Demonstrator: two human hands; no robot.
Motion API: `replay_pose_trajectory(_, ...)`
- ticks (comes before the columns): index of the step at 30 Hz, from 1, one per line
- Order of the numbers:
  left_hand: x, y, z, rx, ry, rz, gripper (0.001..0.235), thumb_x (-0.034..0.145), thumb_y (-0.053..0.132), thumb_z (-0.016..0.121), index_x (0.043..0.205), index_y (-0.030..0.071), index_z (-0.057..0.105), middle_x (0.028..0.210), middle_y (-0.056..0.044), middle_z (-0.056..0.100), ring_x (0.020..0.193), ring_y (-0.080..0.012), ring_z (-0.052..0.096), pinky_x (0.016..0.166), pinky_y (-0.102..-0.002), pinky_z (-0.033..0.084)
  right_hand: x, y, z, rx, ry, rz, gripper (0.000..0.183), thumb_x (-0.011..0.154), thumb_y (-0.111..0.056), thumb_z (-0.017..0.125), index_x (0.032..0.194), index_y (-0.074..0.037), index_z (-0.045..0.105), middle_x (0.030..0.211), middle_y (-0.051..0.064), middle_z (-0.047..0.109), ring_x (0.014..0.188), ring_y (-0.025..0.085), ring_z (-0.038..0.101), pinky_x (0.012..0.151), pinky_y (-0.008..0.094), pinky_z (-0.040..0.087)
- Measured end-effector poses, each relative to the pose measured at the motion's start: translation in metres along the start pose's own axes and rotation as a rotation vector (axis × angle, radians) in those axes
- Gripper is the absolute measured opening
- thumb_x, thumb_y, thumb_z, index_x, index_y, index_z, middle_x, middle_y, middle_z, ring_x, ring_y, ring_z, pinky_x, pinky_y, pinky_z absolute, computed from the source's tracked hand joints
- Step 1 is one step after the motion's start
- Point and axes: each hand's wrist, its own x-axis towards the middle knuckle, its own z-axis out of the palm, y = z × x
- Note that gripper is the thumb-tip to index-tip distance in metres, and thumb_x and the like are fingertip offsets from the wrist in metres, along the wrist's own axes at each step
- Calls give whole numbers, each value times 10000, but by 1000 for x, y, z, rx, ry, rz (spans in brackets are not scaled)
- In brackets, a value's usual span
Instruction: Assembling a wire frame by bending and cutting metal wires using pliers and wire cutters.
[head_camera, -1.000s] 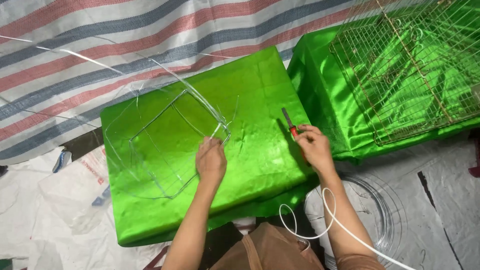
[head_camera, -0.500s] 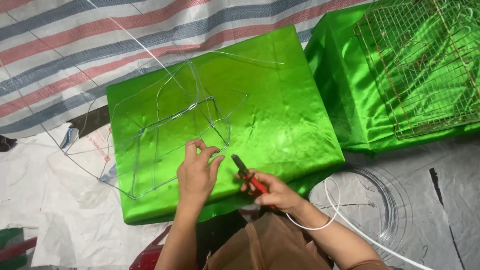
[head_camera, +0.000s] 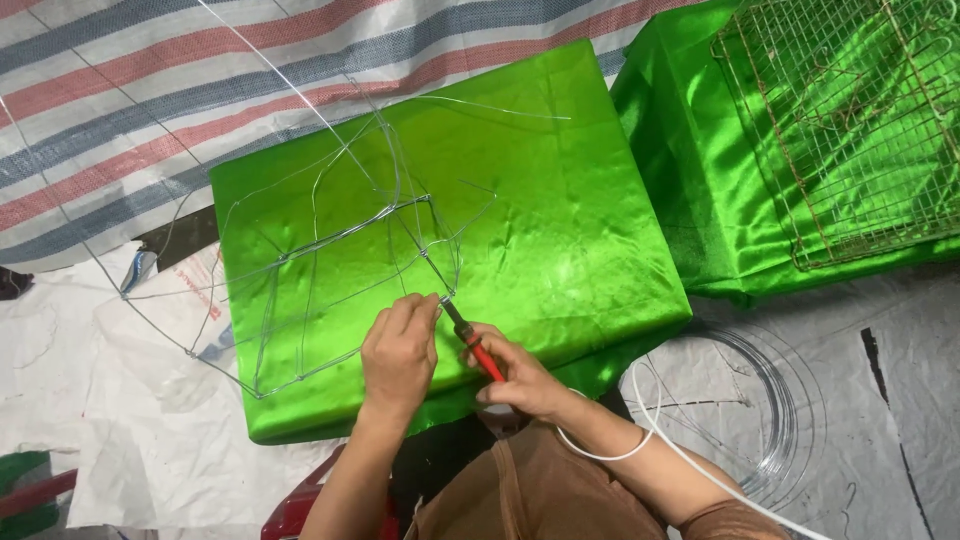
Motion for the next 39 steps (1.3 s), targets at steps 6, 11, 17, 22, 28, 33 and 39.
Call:
replay_pose_trajectory(6,1,8,-4,63,-33,76,202,1051,139,549,1019,59,732,1035,-115,730,823,-193,730,718,-271,614,0,7,10,-61,66,19,328,713,14,779,1005,-8,631,1367,180,538,1208,278,526,946,400,436)
replay_pose_trajectory(11,-2,3,-1,67,-39,86,213,1058,149,542,1012,70,735,987,-113,732,818,-194,731,720,-251,611,5,1,10,-106,87,-15,236,727,31,763,927,-21,647,1335,197,580,1198,315,569,950,432,451)
replay_pose_trajectory(17,-4,2,1,60,-45,98,192,1049,123,562,994,55,733,968,-130,739,829,-206,738,738,-266,621,4,5,10,-148,127,-13,147,727,60,705,844,-21,666,1301,225,626,1156,359,617,897,461,481)
replay_pose_trajectory(22,-8,1,5,38,-68,69,204,1059,107,541,1008,47,730,970,-149,744,842,-206,738,760,-257,625,4,-11,12,-168,136,40,130,750,54,653,843,-35,671,1291,257,633,1078,371,640,865,449,512)
replay_pose_trajectory(28,-3,8,-4,-47,-24,77,165,1034,85,573,999,27,723,961,-152,744,848,-231,745,746,-294,631,5,-28,5,-203,117,41,169,752,95,632,849,-33,684,1300,253,633,1110,412,636,814,446,524)
replay_pose_trajectory(33,-11,15,-6,-107,-73,7,231,1064,189,522,1006,83,719,896,-87,728,810,-184,728,746,-266,623,-19,-26,-13,-135,4,76,270,741,-22,764,1011,-30,746,1435,208,533,1325,398,496,1073,573,382)
replay_pose_trajectory(39,-23,8,-6,-37,-61,32,198,1050,261,564,1044,146,726,852,0,688,765,-133,707,709,-257,612,-45,-29,-19,-85,63,191,260,721,-39,746,981,-28,738,1427,187,524,1258,325,497,1019,497,398)
